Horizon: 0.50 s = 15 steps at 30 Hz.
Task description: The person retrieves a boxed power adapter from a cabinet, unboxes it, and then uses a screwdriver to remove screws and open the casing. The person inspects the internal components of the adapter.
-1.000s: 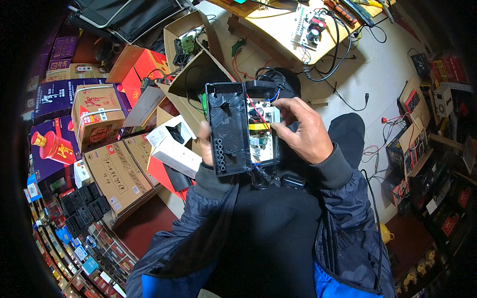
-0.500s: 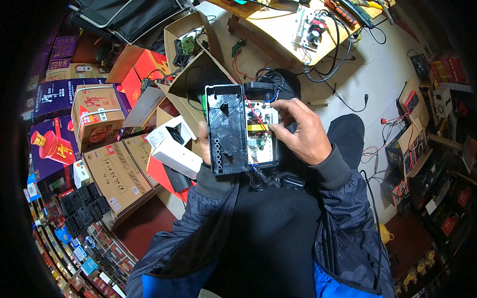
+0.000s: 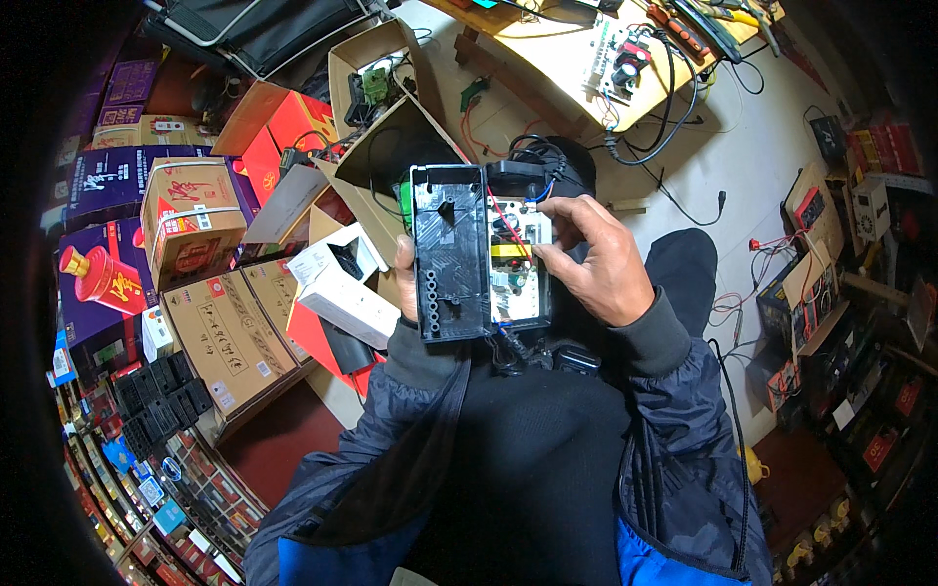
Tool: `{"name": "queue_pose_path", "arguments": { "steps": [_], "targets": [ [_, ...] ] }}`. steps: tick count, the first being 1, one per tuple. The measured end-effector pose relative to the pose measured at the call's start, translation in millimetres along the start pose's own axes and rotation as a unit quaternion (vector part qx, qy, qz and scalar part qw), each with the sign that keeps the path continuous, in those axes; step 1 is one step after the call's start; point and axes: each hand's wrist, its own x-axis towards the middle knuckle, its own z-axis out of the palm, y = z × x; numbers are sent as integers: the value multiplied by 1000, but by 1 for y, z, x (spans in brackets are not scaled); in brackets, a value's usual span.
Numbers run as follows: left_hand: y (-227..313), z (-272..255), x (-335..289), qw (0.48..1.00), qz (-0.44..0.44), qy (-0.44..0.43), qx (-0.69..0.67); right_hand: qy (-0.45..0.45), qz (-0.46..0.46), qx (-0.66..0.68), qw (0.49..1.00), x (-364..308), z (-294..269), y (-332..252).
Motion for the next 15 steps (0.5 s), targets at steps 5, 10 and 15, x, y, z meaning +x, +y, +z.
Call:
{"name": "queue_pose_path", "arguments": {
  "steps": [5,10,15],
  "targets": [
    [-1,3,0,1000,-2,-2,6,-1,5,-2,1000,-1,0,0],
    [1,12,-2,999,-11,-10,34,-4,15,-3,1000,-2,-2,-1],
    [0,18,-5,999,-21,-28,13,1,5,22,1000,-3,-5,-2]
  ]
}}
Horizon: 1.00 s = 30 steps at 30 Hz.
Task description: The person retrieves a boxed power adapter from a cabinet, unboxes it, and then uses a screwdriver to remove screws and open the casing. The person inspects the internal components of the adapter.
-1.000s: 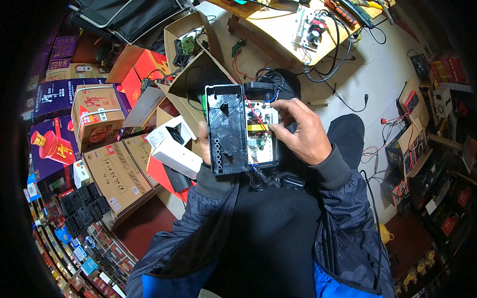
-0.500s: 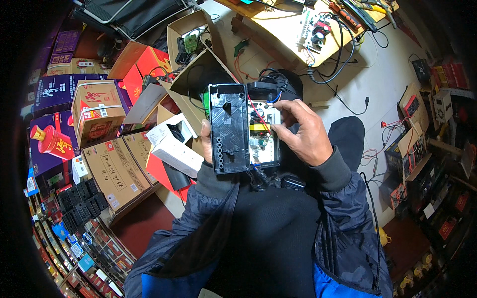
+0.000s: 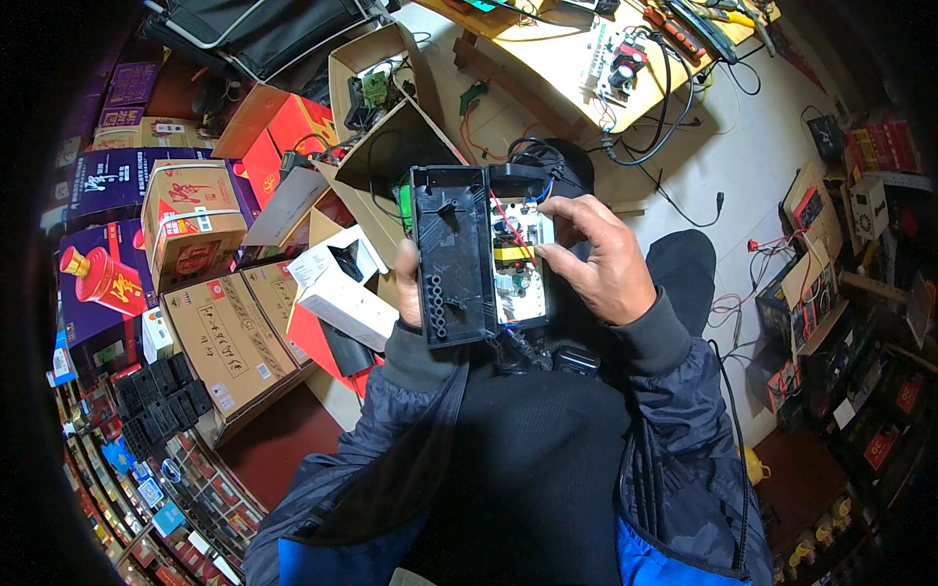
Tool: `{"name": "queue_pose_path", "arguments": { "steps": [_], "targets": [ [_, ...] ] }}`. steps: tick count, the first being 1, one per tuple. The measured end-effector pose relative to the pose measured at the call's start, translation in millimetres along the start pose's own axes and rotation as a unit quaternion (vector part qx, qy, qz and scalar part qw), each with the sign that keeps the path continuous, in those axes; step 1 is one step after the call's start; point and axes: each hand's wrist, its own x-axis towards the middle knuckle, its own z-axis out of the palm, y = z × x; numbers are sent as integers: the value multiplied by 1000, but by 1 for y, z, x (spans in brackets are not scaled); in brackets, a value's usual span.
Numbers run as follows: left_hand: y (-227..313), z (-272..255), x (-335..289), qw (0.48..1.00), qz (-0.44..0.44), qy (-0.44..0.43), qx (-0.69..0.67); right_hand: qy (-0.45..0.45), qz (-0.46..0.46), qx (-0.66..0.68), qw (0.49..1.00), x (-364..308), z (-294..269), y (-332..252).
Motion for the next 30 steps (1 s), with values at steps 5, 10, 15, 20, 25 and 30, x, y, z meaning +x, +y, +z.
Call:
{"name": "queue_pose_path", "arguments": {
  "steps": [5,10,15,20,25,30],
  "targets": [
    [0,-5,0,999,-15,-24,-27,-2,-4,15,1000,1,0,0],
    [2,-9,9,998,-10,-37,-59,-13,36,37,999,1,1,4],
    [3,-1,11,998,-18,43,-53,-4,76,91,993,8,9,18],
    [4,11,10,996,-19,77,-46,-9,98,113,989,9,10,25],
    [4,19,8,994,-26,86,-65,-17,86,90,992,8,7,24],
    [5,25,8,993,-37,91,-63,-16,89,111,990,6,10,30]
  ]
}}
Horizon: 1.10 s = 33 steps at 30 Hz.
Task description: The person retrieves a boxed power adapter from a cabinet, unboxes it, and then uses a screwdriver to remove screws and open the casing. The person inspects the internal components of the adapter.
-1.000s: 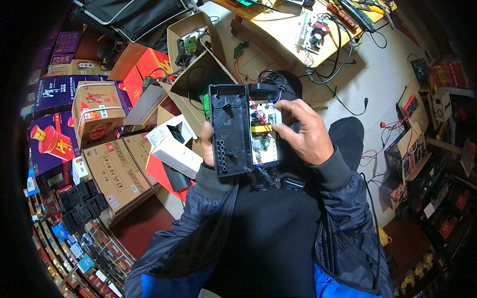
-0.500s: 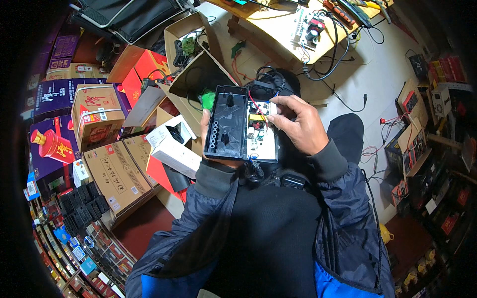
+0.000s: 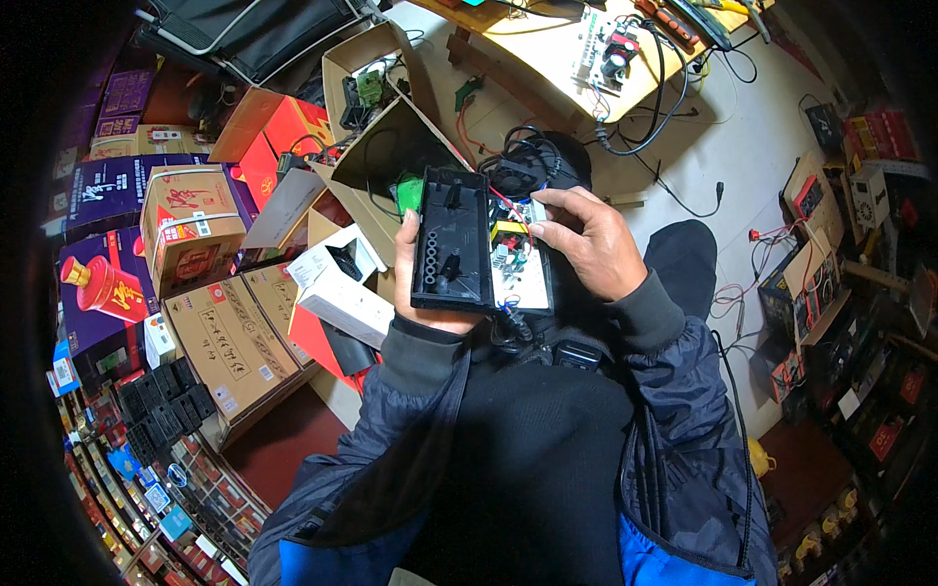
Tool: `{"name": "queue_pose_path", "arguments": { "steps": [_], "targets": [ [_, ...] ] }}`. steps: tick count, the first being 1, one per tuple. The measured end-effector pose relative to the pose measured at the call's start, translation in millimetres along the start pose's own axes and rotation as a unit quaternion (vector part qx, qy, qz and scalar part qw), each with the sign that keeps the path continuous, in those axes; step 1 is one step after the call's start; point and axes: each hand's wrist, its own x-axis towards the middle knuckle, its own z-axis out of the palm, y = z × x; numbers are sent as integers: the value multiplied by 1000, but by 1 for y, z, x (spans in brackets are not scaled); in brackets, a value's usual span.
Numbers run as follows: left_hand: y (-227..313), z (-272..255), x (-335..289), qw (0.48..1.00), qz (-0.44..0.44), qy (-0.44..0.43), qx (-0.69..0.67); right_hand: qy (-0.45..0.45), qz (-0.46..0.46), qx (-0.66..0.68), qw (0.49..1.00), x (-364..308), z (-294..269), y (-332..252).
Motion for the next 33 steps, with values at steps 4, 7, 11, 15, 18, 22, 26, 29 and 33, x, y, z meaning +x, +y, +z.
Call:
{"name": "queue_pose_path", "arguments": {
  "steps": [4,7,11,15,18,22,26,29,33],
  "targets": [
    [-1,5,-1,999,7,9,31,-12,46,87,995,-2,1,7],
    [-3,7,-2,999,19,18,44,-20,79,131,988,-3,0,8],
    [-1,3,-2,999,7,-1,33,-23,72,116,990,-3,-2,5],
    [1,-7,-2,999,14,-47,23,-12,35,72,997,-5,-3,-2],
    [0,-17,-1,997,32,-71,2,-5,18,61,998,-5,-3,-9],
    [1,-31,0,993,34,-104,-32,-15,-4,14,1000,-5,-5,-19],
    [-3,-41,0,995,54,-85,-29,-16,-39,0,999,-9,-2,-18],
    [-3,-44,0,995,81,-52,-4,55,3,67,996,-12,8,-7],
    [-5,-43,1,991,74,-105,-26,23,126,228,965,-14,19,7]
  ]
}}
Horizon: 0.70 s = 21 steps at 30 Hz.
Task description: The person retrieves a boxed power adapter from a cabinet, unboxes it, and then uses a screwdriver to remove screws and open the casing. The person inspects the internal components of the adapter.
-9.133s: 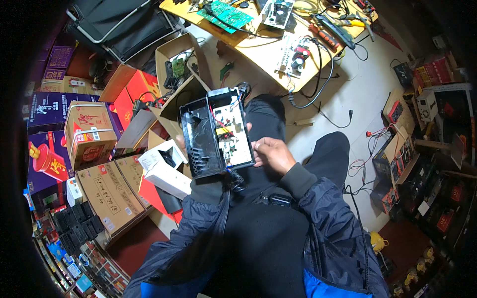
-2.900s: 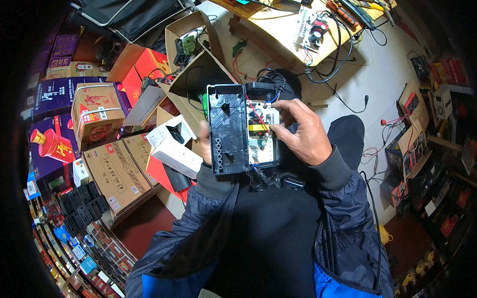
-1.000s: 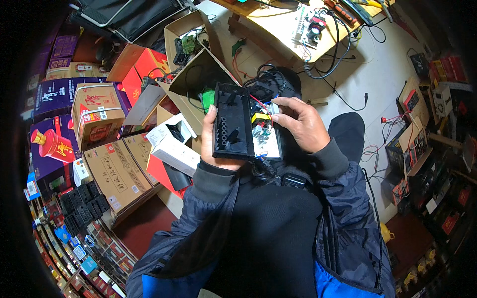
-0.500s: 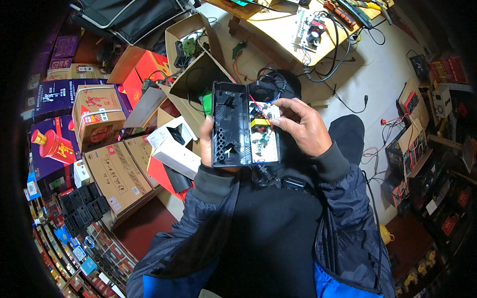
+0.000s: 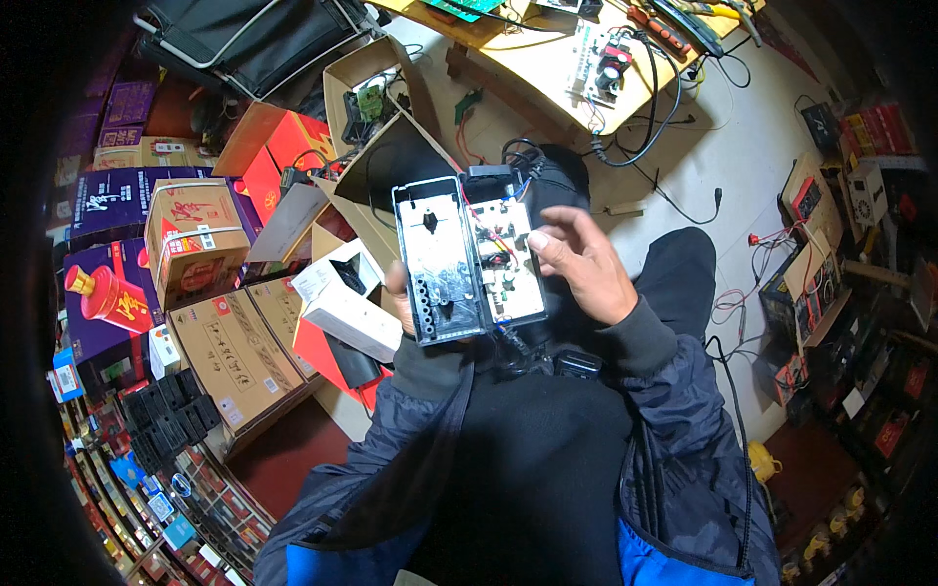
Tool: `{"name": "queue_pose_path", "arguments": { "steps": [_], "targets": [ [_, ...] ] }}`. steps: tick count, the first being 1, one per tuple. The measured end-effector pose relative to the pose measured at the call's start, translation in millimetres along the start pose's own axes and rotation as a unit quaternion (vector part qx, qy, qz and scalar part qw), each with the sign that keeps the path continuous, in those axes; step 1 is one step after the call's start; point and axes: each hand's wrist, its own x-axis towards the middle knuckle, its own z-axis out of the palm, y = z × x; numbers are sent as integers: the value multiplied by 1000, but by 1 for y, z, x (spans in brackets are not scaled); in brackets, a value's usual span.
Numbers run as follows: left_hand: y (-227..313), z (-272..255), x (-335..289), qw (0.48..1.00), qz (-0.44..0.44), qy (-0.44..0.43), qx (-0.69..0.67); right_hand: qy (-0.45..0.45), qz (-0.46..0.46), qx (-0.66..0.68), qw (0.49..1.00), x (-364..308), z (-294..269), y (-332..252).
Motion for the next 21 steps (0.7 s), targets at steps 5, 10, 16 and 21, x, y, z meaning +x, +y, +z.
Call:
{"name": "queue_pose_path", "arguments": {
  "steps": [5,10,16,21],
  "targets": [
    [-1,6,-5,998,-24,26,42,-71,31,144,986,2,11,7],
    [4,15,-19,974,-76,56,207,-39,25,111,993,4,5,3],
    [3,21,-32,985,-40,14,170,-67,-7,15,998,7,-2,-5],
    [10,10,-33,994,-48,-32,94,-94,-45,-112,988,18,-18,-11]
  ]
}}
